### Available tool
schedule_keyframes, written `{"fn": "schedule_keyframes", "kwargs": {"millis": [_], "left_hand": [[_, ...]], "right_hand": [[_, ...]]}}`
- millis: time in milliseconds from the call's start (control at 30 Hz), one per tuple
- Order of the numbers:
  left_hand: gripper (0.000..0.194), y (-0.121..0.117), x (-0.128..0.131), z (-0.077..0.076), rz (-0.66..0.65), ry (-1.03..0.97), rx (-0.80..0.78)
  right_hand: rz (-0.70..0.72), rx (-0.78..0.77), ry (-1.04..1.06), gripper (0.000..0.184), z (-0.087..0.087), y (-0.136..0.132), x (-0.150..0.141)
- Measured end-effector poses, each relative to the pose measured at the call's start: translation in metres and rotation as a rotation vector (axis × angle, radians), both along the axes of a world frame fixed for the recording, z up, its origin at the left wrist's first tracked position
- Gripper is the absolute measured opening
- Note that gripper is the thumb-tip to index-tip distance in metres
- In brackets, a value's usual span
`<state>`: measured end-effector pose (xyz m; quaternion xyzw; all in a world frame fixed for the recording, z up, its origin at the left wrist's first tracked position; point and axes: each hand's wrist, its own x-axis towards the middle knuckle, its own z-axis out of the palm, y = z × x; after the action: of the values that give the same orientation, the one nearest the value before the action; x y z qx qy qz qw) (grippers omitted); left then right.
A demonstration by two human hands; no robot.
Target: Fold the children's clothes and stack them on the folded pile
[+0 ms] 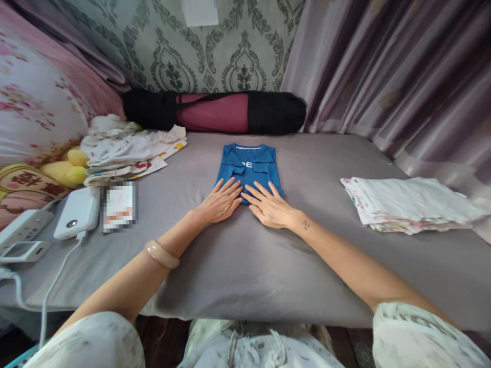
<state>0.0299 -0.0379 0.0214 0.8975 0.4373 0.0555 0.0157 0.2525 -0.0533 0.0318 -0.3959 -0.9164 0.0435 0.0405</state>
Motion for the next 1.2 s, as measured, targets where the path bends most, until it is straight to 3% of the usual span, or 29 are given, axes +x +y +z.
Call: {"fn": "schedule_keyframes", "kwargs": {"millis": [300, 500, 600, 733, 967, 1200], "left_hand": [[0.056, 0.001, -0.002, -0.009, 0.054, 0.005, -0.099], [0.062, 0.005, -0.005, -0.002, 0.039, -0.010, -0.129], [0.069, 0.008, -0.011, 0.003, 0.032, -0.020, -0.100], [0.068, 0.009, -0.020, -0.001, 0.099, -0.013, -0.087], [0.067, 0.009, -0.023, -0.015, 0.137, -0.027, -0.104], [0.066, 0.008, -0.018, -0.005, 0.131, 0.011, -0.081]], "right_hand": [[0.005, -0.085, 0.019, 0.051, -0.005, 0.003, 0.001], [-0.013, -0.146, 0.048, 0.052, 0.005, 0.004, 0.003], [-0.078, -0.093, 0.073, 0.054, 0.007, 0.008, 0.009], [-0.162, -0.018, 0.066, 0.058, -0.003, 0.016, 0.020], [-0.169, -0.055, 0.063, 0.060, -0.023, 0.021, 0.025], [-0.168, -0.062, 0.049, 0.056, -0.004, 0.018, 0.022]]}}
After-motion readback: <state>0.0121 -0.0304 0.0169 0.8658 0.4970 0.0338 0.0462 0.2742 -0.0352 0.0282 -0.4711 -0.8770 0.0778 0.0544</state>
